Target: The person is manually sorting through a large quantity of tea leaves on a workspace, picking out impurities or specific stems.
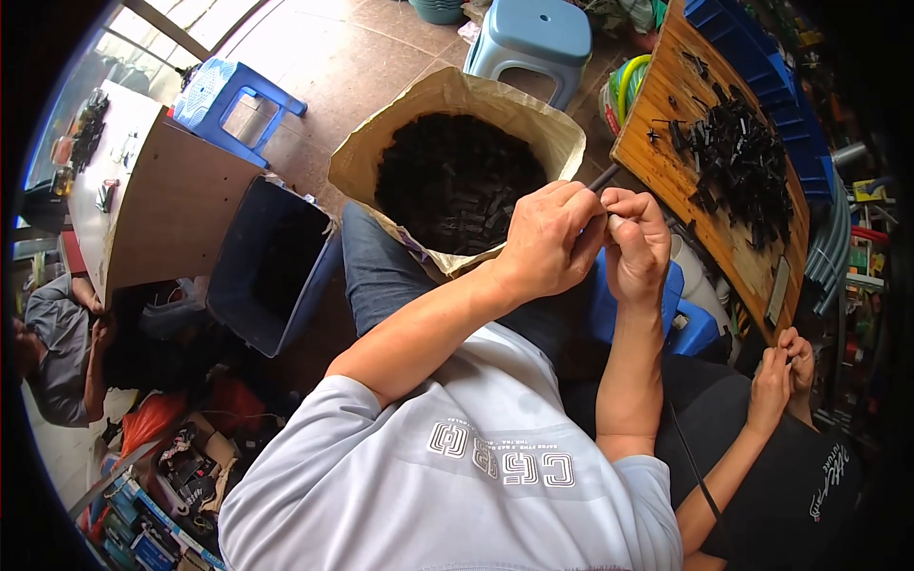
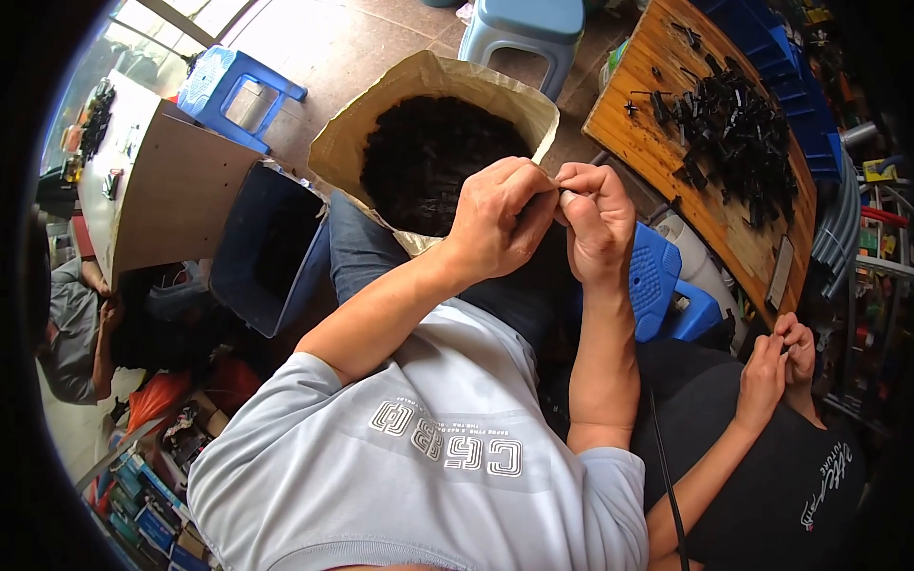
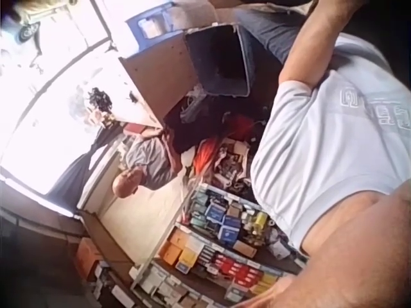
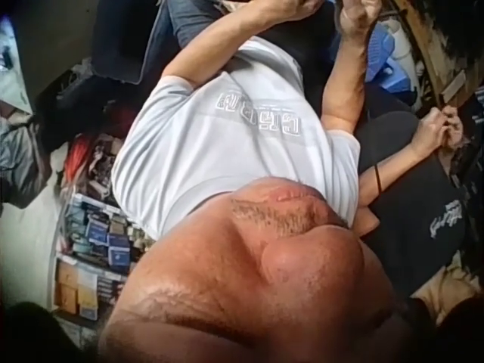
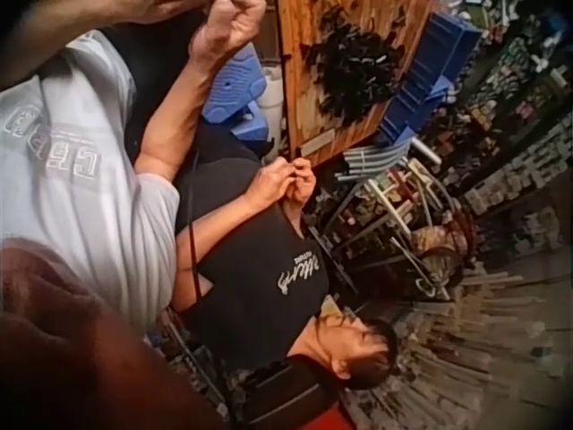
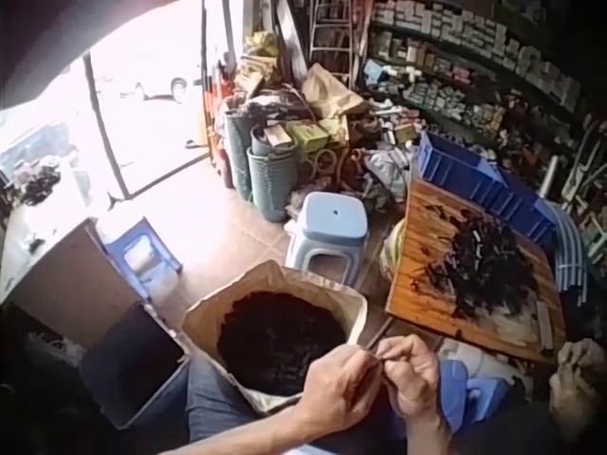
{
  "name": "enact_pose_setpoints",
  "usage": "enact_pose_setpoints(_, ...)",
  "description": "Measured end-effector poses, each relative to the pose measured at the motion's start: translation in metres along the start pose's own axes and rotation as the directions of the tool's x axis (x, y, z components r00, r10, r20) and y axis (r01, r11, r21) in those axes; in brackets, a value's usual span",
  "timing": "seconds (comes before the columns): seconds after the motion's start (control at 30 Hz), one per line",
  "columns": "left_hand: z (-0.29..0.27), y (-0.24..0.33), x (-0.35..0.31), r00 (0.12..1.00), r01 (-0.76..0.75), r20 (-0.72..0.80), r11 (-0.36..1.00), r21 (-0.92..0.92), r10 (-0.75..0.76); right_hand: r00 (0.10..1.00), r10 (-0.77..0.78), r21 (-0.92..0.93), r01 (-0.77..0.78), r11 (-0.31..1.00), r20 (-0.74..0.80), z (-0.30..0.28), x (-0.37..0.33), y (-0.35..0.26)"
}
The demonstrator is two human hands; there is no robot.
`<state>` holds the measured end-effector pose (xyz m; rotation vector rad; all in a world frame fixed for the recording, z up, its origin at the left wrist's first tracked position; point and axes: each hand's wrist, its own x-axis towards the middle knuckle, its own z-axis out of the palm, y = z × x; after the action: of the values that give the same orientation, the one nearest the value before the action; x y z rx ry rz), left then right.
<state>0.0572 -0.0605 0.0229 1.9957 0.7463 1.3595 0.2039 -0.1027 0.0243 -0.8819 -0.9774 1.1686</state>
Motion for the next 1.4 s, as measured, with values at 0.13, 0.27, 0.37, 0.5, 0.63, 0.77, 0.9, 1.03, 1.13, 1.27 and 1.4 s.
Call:
enact_pose_setpoints(0.13,-0.002,-0.004,0.000,0.960,0.275,0.063,0.863,-0.424,-0.274,0.998,0.051,-0.116,-0.047,0.992,0.028,0.005,0.000,-0.016)
enact_pose_setpoints(0.27,-0.012,-0.011,0.002,0.722,0.680,0.510,0.343,-0.648,-0.468,0.984,0.175,-0.395,-0.151,0.906,0.023,-0.010,-0.002,-0.021)
enact_pose_setpoints(0.37,-0.017,-0.012,0.000,0.732,0.677,0.506,0.570,-0.466,-0.456,0.971,0.238,-0.410,-0.213,0.887,0.011,-0.015,-0.002,-0.019)
enact_pose_setpoints(0.5,-0.019,-0.001,0.014,0.749,0.588,0.507,0.780,-0.213,-0.426,0.956,0.290,-0.376,-0.257,0.890,0.034,-0.012,-0.003,-0.026)
enact_pose_setpoints(0.63,-0.007,-0.003,0.014,0.772,0.568,0.496,0.781,-0.260,-0.396,0.954,0.298,-0.414,-0.266,0.871,0.015,-0.018,-0.002,-0.036)
enact_pose_setpoints(0.77,0.005,-0.031,0.005,0.658,0.731,0.582,0.217,-0.648,-0.478,0.943,-0.269,-0.850,-0.027,0.527,-0.197,-0.084,0.026,-0.048)
enact_pose_setpoints(0.9,0.004,-0.059,-0.008,0.592,0.595,0.642,-0.273,-0.756,-0.487,0.908,-0.320,-0.961,-0.236,0.143,-0.271,-0.174,0.032,-0.053)
enact_pose_setpoints(1.03,-0.010,-0.069,-0.002,0.605,0.512,0.547,-0.243,-0.824,-0.579,0.921,-0.354,-0.979,-0.108,0.175,-0.165,-0.177,0.026,-0.047)
enact_pose_setpoints(1.13,-0.028,-0.077,0.001,0.620,0.543,0.418,-0.021,-0.839,-0.664,0.846,-0.531,-0.990,0.103,0.092,0.039,-0.159,0.023,-0.050)
enact_pose_setpoints(1.27,-0.030,-0.061,0.012,0.712,0.650,0.395,0.334,-0.683,-0.580,0.950,-0.190,-0.569,0.015,0.822,-0.249,-0.077,0.016,-0.040)
enact_pose_setpoints(1.4,-0.017,-0.034,0.013,0.912,0.384,0.302,0.839,-0.385,-0.278,0.975,0.106,-0.323,-0.167,0.931,-0.196,-0.011,0.018,-0.018)
